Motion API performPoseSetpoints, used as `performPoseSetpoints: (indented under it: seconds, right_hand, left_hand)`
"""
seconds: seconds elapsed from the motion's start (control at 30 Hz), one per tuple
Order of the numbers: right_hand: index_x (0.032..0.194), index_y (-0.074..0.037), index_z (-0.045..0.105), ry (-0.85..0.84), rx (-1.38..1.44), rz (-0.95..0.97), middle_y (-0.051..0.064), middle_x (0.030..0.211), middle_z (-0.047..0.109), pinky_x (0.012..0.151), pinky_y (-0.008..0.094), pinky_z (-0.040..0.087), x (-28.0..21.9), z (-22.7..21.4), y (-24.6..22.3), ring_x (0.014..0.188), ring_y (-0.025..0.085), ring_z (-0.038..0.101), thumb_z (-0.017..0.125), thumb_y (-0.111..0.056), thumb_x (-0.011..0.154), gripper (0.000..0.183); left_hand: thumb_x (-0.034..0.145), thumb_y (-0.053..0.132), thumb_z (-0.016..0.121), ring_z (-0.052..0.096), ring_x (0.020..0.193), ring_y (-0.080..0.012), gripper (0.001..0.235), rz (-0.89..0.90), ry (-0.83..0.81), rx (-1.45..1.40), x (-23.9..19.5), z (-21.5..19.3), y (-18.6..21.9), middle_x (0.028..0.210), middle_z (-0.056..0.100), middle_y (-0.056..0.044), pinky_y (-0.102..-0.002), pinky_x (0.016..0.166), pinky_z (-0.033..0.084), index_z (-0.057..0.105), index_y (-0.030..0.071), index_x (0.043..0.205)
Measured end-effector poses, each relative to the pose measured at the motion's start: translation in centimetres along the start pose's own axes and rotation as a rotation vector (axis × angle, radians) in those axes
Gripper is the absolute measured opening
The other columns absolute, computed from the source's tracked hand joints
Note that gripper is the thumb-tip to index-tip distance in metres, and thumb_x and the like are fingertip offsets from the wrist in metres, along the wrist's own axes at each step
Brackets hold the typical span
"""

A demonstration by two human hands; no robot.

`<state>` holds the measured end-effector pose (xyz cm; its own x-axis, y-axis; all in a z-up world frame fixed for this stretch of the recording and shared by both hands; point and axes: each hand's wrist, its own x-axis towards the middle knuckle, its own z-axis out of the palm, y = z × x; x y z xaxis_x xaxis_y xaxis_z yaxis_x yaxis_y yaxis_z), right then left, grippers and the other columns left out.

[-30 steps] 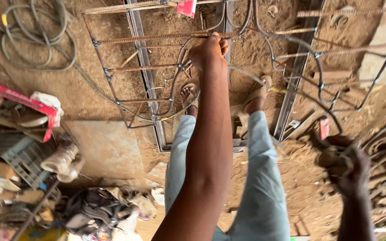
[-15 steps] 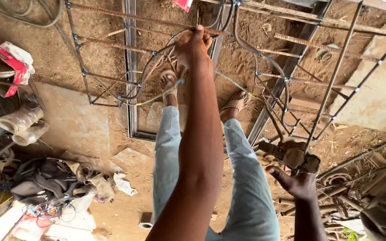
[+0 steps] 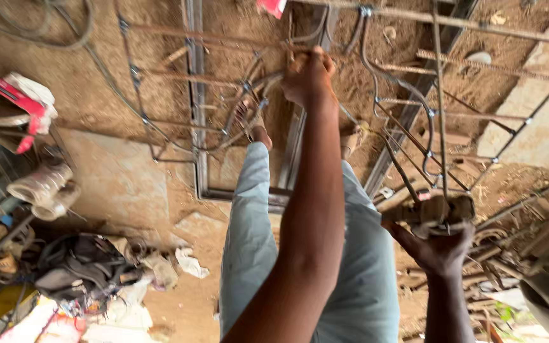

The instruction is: The person welds a metal frame structure using a handheld welding torch. They repeatedly position the torch at various joints on the frame, creating bright sparks and smoke as they fuse the metal components together. The person adjusts their stance and the frame's position to access different welding points.

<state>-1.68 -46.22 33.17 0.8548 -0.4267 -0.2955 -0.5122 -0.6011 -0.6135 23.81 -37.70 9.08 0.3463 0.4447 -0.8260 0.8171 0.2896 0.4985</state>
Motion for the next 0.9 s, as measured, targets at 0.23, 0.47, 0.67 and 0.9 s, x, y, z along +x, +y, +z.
performPoseSetpoints:
  seconds: [0.23,0.47,0.67,0.9]
  right_hand:
    - [0.100,0.000,0.057,0.088,0.283,0.163,0.002,0.087,0.064,0.072,0.030,0.052,0.0,1.1,-0.4,0.078,0.015,0.063,0.089,-0.028,0.065,0.055]
    - [0.085,-0.006,0.055,-0.111,-0.194,0.036,0.005,0.066,0.055,0.060,0.035,0.040,1.5,0.9,4.9,0.065,0.019,0.051,0.102,-0.029,0.058,0.059]
    - [0.107,-0.001,0.057,-0.045,0.497,0.110,0.003,0.088,0.063,0.062,0.025,0.051,0.8,0.1,5.2,0.073,0.011,0.062,0.093,-0.020,0.070,0.056]
    - [0.118,-0.002,0.056,0.072,0.722,0.364,0.007,0.102,0.069,0.078,0.029,0.061,-1.9,3.6,3.7,0.088,0.014,0.070,0.096,-0.019,0.069,0.065]
  left_hand:
    - [0.089,0.008,0.074,0.071,0.059,-0.0160,0.014,0.190,-0.121,0.075,0.9,-0.5,0.1,0.081,0.075,-0.016,-0.027,0.047,0.060,0.071,-0.005,0.096]
    - [0.097,0.018,0.068,0.076,0.067,-0.0096,0.017,0.850,-0.416,0.402,3.8,-1.5,4.3,0.095,0.080,-0.009,-0.024,0.055,0.062,0.071,0.007,0.109]
    - [0.085,0.012,0.081,0.070,0.062,-0.0136,0.015,1.260,-0.841,1.302,8.8,-2.3,11.3,0.093,0.081,-0.008,-0.030,0.066,0.051,0.082,0.010,0.100]
    - [0.096,0.006,0.077,0.071,0.070,-0.0160,0.008,1.242,-1.028,1.754,10.1,1.5,12.5,0.093,0.075,-0.016,-0.030,0.056,0.062,0.078,0.006,0.105]
